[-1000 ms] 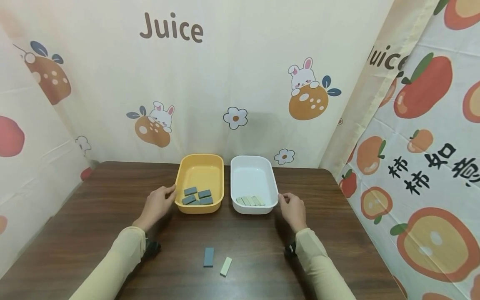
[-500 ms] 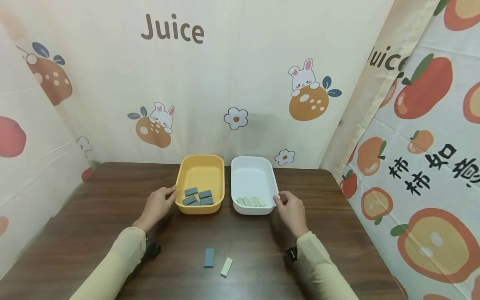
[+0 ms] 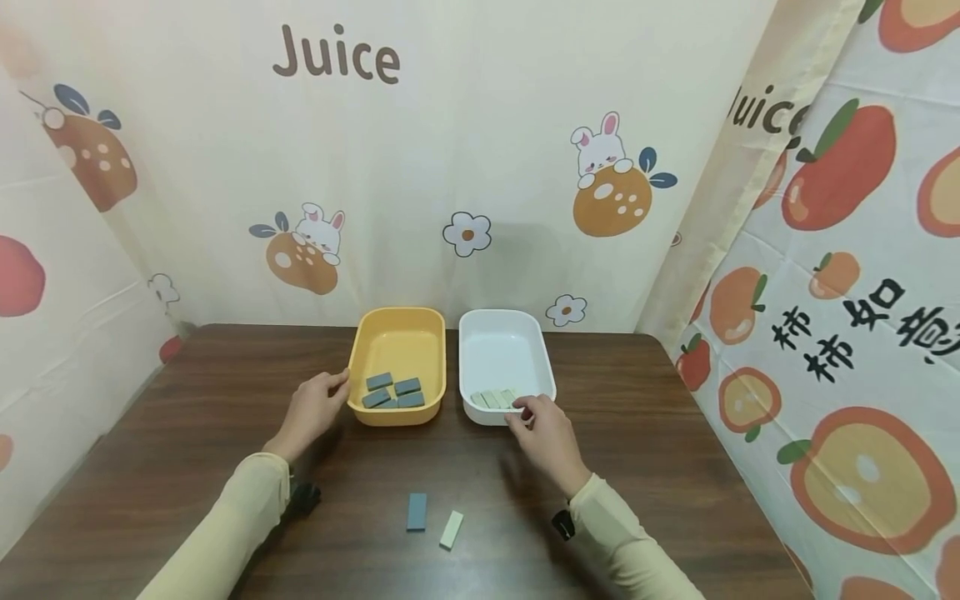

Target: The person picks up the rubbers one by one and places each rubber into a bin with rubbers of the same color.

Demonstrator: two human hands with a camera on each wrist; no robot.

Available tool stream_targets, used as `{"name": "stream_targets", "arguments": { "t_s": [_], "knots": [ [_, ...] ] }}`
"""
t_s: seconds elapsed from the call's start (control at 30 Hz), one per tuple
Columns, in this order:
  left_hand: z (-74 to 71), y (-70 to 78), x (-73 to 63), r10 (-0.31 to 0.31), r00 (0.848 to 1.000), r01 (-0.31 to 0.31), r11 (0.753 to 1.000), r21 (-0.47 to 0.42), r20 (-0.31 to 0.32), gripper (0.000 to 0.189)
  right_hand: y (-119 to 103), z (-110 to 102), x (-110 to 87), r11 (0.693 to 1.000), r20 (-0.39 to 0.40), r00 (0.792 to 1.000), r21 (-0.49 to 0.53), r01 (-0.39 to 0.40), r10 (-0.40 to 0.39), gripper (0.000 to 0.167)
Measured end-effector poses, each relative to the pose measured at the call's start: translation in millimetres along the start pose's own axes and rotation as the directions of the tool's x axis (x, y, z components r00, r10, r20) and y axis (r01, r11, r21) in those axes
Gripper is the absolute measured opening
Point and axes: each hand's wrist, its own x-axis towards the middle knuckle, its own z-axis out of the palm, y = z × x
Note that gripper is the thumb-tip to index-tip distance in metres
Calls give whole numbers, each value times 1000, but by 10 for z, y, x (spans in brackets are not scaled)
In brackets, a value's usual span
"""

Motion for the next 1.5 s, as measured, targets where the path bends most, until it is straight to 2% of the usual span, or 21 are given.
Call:
{"name": "stream_targets", "arguments": {
  "t_s": [0.33, 0.5, 0.6, 0.7, 0.83, 0.9, 1.1, 1.27, 1.5],
  "knots": [
    [-3, -16, -20, -2, 1000, 2, 1000, -2, 7, 38, -161, 146, -121, 1000, 115, 993, 6, 9, -10, 18],
    [-11, -12, -2, 8, 1000, -8, 1000, 5, -1, 37, -236, 194, -178, 999, 210, 977, -16, 35, -31, 19],
    [-1, -25, 20, 26, 1000, -26, 1000, 14, -12, 36, -281, 209, -220, 997, 296, 953, -27, 74, -63, 24],
    [-3, -25, 27, 33, 999, -33, 999, 15, -16, 36, -319, 233, -260, 994, 389, 917, -25, 108, -90, 29],
    [-14, -21, 18, 33, 999, -33, 999, 7, -18, 36, -364, 284, -324, 994, 490, 867, -10, 110, -91, 32],
    [-13, -28, 14, 35, 999, -35, 999, 6, -18, 36, -385, 315, -364, 994, 520, 849, -3, 111, -93, 31],
    [-13, -31, 8, 31, 1000, -31, 999, 9, 4, 37, -422, 409, -461, 990, 559, 821, -4, 141, -115, 21],
    [-26, -26, 5, 37, 999, -37, 999, 15, 9, 37, -440, 468, -505, 988, 574, 811, -21, 154, -114, 22],
    [-35, -31, -1, 44, 999, -44, 999, 6, 6, 37, -477, 527, -572, 975, 582, 800, -57, 216, -143, 26]
  ]
}}
